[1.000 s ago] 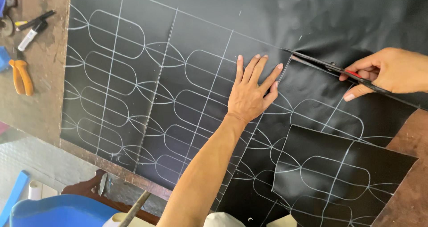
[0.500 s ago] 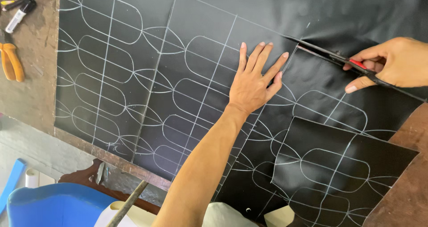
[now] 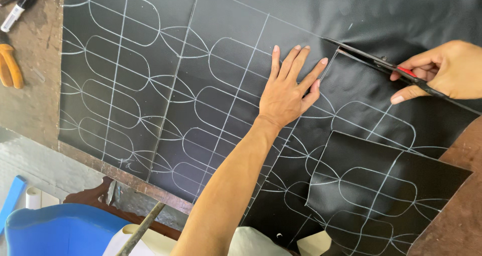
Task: The person uses scissors to cut a large black sheet marked with white grid lines into smaller rectangular pieces. After cutting, they place a newspaper sheet on top of one of the cut pieces and press it down.
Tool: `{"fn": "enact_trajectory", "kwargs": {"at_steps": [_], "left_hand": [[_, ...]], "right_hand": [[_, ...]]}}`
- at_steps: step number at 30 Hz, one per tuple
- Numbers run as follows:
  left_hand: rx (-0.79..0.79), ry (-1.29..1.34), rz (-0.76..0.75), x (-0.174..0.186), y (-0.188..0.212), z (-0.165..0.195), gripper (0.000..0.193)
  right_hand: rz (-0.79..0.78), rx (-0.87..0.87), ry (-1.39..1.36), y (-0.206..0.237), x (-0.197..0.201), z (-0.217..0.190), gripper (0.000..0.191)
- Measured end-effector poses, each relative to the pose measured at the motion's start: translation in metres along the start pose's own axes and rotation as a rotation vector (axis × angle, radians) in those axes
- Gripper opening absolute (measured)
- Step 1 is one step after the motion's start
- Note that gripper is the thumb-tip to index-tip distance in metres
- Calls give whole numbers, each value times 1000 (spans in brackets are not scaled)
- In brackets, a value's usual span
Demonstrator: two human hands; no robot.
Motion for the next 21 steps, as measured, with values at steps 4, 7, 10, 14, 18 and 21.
{"fn": "enact_trajectory", "kwargs": {"at_steps": [4, 7, 10, 14, 18, 21], "left_hand": [[-5, -10, 7, 0, 1, -1, 47], [-4, -7, 0, 1, 1, -2, 47], [-11, -30, -17, 1, 0, -2, 47], [-11, -1, -9, 3, -1, 0, 48], [-18, -23, -1, 3, -1, -1, 48], [-21, -3, 9, 3, 0, -2, 49]], "right_hand": [[56, 107, -17, -4, 0, 5, 52], [97, 160, -34, -2, 3, -6, 54], [57, 64, 110, -2, 3, -23, 55], [5, -76, 180, 3, 10, -45, 53], [-8, -20, 140, 0, 10, -57, 54], [-9, 14, 48, -3, 8, -51, 55]]}}
Point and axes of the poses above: each hand's wrist, its own y-axis away from the middle knuckle, its own x-axis out of the back of the hand, z = x × y, the point moved 10 cm from there along -y, towards the middle knuckle, and after that the axes turned 10 degrees about x, right-handed, at the moved point
